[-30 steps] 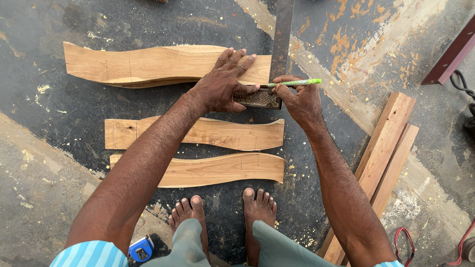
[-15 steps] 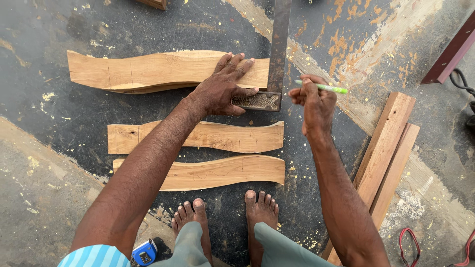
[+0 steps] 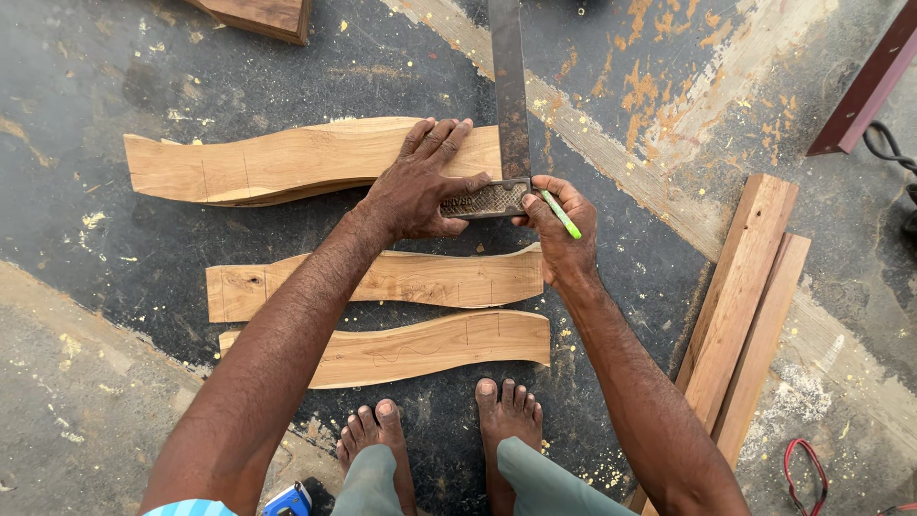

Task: The person kneels on the workshop floor marking curved wooden furniture parts. They use a try square and a green pencil to draw guide lines across each piece, repositioning the square repeatedly, then use a tape measure to measure and mark a piece.

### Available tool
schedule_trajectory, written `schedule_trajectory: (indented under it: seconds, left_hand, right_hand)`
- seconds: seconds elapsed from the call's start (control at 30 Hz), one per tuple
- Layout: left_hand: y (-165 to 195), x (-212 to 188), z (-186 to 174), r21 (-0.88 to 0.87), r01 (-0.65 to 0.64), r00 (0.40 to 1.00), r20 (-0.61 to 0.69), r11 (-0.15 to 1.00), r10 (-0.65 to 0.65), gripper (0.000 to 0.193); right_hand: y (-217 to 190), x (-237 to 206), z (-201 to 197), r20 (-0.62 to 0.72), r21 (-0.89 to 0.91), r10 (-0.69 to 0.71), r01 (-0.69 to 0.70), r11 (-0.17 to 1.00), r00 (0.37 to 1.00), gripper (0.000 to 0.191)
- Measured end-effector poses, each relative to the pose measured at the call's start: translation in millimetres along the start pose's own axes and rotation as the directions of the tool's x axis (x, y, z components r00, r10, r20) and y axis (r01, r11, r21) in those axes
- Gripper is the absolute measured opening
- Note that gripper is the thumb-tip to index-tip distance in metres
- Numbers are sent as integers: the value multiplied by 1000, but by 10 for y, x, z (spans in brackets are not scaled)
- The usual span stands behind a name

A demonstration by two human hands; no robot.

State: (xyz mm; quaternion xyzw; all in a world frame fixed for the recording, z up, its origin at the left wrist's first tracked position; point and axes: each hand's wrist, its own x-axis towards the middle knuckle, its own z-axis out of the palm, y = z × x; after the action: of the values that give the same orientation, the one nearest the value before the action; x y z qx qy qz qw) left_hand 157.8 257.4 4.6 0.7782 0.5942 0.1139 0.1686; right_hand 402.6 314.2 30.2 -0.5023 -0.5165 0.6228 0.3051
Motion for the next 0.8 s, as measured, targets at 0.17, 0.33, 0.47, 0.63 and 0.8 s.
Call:
schedule_trajectory:
  seconds: [0.17,0.33,0.47,0.63,0.8]
  left_hand:
    - [-1,6,-74,-2,-20,1000,2,1000,20,66]
    - [0,12,-133,-17,-23,1000,19,1000,24,68]
    - [-11,2,-167,-48,-35,999,10,998,36,69]
    - [-32,-3,-201,-76,-36,999,26,996,38,70]
    - [-48,9,-221,-108,-41,999,25,993,44,72]
  right_hand:
    - [-50,-12,3,20,-11,15,-15,1000,1000,34]
    - [-64,-5,10,15,15,50,-50,999,999,33]
    - [-68,1,28,24,57,52,-54,997,998,31]
    - [-69,15,50,10,61,80,-80,995,997,32]
    - [-64,17,49,20,107,105,-106,989,994,32]
